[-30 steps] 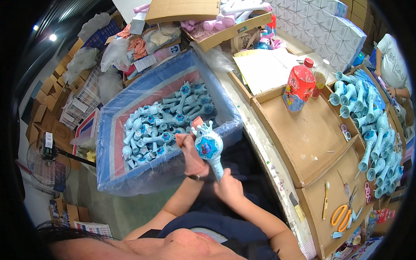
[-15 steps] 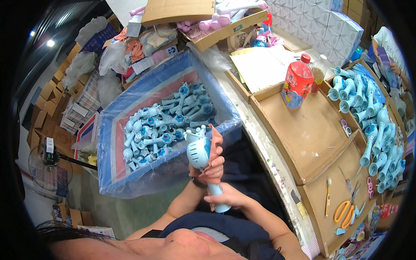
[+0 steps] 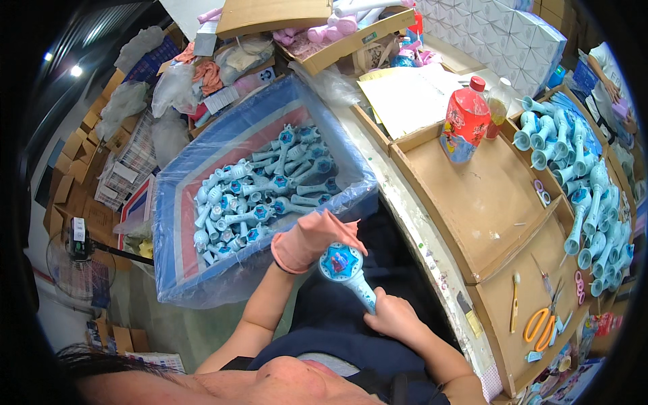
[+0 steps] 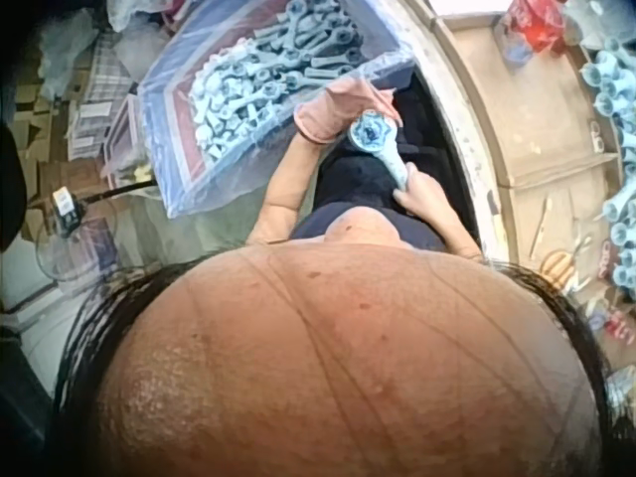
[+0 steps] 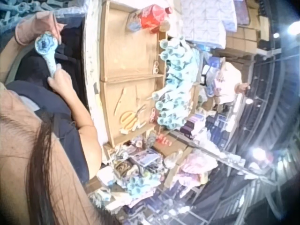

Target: The person repeatedly picks up light blue plastic toy parts from a bin, wipes them with a pink cloth, and uses a small metal tool to scrape or adjust the surface. The person then places the parts back into the bin and repeats the process with new items.

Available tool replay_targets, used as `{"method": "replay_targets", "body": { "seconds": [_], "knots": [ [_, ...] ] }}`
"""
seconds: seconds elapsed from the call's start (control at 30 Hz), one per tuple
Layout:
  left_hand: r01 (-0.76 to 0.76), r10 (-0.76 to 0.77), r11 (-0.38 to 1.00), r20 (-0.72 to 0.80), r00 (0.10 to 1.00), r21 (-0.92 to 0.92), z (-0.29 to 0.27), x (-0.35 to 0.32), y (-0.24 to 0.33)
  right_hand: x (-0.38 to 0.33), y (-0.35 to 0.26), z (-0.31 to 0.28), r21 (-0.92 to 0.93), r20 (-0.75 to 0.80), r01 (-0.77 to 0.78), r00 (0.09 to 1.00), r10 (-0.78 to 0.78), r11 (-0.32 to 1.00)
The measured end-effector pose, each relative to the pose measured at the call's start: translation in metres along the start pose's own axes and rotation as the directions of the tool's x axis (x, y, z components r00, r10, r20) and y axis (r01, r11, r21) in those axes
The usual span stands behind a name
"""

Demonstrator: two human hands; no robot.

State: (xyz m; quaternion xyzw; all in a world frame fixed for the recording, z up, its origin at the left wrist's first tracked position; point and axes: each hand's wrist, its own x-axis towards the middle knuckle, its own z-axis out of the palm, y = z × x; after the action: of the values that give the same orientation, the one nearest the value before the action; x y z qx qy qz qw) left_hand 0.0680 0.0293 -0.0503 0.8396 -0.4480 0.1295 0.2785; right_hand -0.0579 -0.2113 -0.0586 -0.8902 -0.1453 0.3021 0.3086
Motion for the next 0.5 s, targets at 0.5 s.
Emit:
{"method": "replay_targets", "body": {
  "seconds": [0.5],
  "knots": [
    [0.198,-0.761,-0.133,0.228,0.607,-0.971,0.022,-0.006,0.036,-0.008,-0.006,-0.005,-0.070,-0.041,0.006,0.999,-0.009,0.998]
  ]
}}
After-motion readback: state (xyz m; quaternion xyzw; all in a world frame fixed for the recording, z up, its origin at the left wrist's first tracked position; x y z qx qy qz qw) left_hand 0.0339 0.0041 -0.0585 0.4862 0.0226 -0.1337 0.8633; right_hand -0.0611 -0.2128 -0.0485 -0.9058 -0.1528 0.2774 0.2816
